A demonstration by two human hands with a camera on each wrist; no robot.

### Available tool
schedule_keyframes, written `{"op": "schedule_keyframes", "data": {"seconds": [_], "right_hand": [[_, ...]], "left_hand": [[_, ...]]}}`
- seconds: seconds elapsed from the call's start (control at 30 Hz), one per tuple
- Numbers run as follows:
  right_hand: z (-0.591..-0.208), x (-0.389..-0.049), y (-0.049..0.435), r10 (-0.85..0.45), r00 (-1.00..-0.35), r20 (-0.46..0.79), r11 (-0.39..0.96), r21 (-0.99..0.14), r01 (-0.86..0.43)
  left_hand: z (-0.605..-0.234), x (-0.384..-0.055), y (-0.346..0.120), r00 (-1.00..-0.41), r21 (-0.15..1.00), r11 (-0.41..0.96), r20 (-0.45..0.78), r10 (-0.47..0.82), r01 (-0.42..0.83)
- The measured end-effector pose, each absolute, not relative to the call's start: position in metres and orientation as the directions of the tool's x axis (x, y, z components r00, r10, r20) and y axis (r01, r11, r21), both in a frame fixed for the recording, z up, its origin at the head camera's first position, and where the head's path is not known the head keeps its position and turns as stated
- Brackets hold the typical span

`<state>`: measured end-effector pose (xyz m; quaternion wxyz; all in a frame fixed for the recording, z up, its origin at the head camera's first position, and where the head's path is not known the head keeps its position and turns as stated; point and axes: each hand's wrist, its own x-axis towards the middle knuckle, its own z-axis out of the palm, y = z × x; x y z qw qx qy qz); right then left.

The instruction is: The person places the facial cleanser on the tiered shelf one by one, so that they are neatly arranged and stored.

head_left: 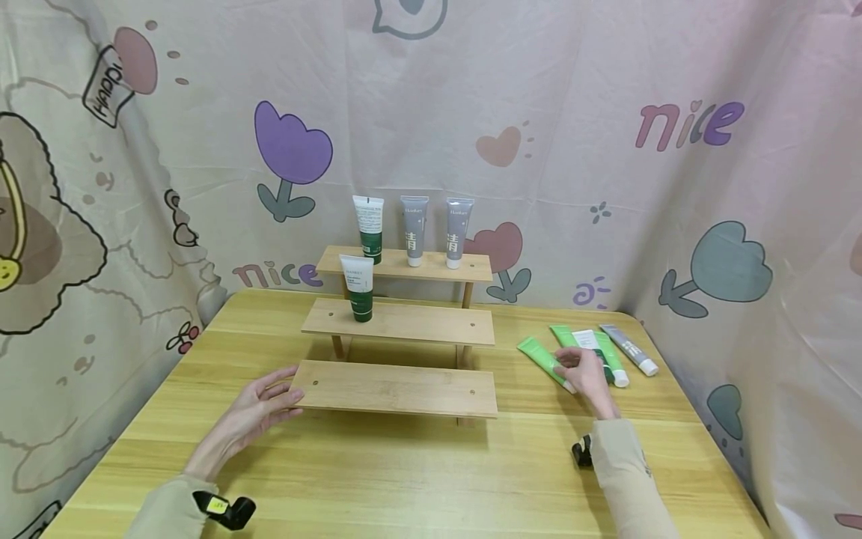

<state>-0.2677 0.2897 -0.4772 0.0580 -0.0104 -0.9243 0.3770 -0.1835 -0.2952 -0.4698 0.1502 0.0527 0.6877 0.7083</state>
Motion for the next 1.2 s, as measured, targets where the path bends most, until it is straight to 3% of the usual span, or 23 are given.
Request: {"op": "schedule_keyframes", "data": {"seconds": [0.67,1.2], "right_hand": [[-0.4728,-0.2694,0.2898,0.003,-0.999,-0.037,0.782,-0.623,0.025],[-0.4731,-0.2699,0.2886,-0.021,-1.0,0.018,0.797,-0.604,-0.028]], "left_hand": [[-0.4707,-0.184,-0.2964,-0.94,0.99,-0.048,-0.109,0.323,-0.132],[-0.4721,-0.1836,-0.2972,-0.939,0.99,-0.073,-0.09,0.333,-0.121]]}}
